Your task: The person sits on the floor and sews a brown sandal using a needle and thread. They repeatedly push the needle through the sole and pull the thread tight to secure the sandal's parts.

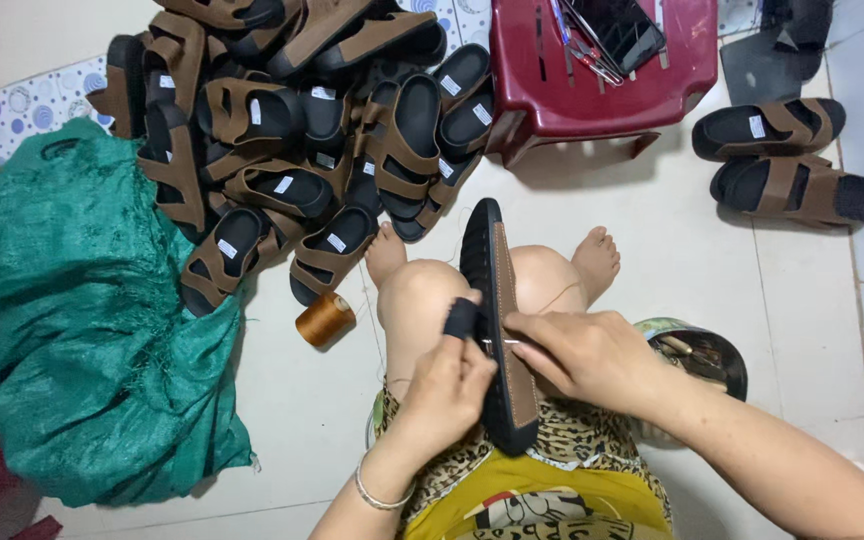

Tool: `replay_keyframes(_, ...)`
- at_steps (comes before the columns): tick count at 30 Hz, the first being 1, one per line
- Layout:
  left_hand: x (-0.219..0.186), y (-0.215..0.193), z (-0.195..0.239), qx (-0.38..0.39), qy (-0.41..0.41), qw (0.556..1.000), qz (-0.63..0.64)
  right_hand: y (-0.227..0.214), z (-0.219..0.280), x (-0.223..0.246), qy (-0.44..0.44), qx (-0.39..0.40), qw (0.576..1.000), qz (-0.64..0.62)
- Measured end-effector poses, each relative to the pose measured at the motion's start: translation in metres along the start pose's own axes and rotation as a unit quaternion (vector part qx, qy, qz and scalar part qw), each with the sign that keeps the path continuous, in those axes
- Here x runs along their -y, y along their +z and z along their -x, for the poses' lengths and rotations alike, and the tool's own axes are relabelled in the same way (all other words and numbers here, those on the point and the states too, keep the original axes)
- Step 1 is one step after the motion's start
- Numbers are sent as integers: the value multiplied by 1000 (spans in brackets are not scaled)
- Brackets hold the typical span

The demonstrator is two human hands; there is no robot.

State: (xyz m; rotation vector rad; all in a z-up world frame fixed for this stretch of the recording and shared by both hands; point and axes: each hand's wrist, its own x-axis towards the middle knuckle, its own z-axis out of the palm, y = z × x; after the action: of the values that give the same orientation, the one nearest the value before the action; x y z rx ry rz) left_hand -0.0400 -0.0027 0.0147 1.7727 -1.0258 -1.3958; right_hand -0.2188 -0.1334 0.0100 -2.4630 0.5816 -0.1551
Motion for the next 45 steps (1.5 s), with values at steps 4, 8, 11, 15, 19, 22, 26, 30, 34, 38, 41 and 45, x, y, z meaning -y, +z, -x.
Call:
replay_keyframes(4,10,-1,2,-2,67,997,-44,-38,7,-8,-3,84,996,36)
replay_keyframes(8,32,-5,2,-110,96,983,-112,-88,17,-36,218,305,927,3)
replay_keyframes(11,18,-6,6,-87,17,995,-44,-59,32,-47,235,212,933,-172)
replay_keyframes(15,4,2,1,-4,-16,991,-135,-20,7,-16,87,19,866,-492)
replay_keyframes(19,8,6,2,-4,-14,990,-142,-9,8,-19,88,27,869,-486)
replay_keyframes(22,19,14,1,-61,47,986,-148,-11,10,-18,73,20,863,-499)
replay_keyframes(26,17,20,-3,-36,27,977,-211,-7,13,-20,75,32,876,-475)
replay_keyframes(30,14,24,1,-43,36,965,-255,-22,9,-14,-5,134,856,-499)
replay_keyframes(34,20,42,4,-43,15,960,-275,-23,25,-19,-35,225,955,-189)
replay_keyframes(38,39,53,-5,-76,37,984,-153,9,36,-23,30,121,970,209)
replay_keyframes(41,37,54,-1,-111,15,986,-126,36,42,-28,-2,-11,976,217)
replay_keyframes(45,53,58,25,-85,29,991,-101,48,59,-7,-8,-124,985,123)
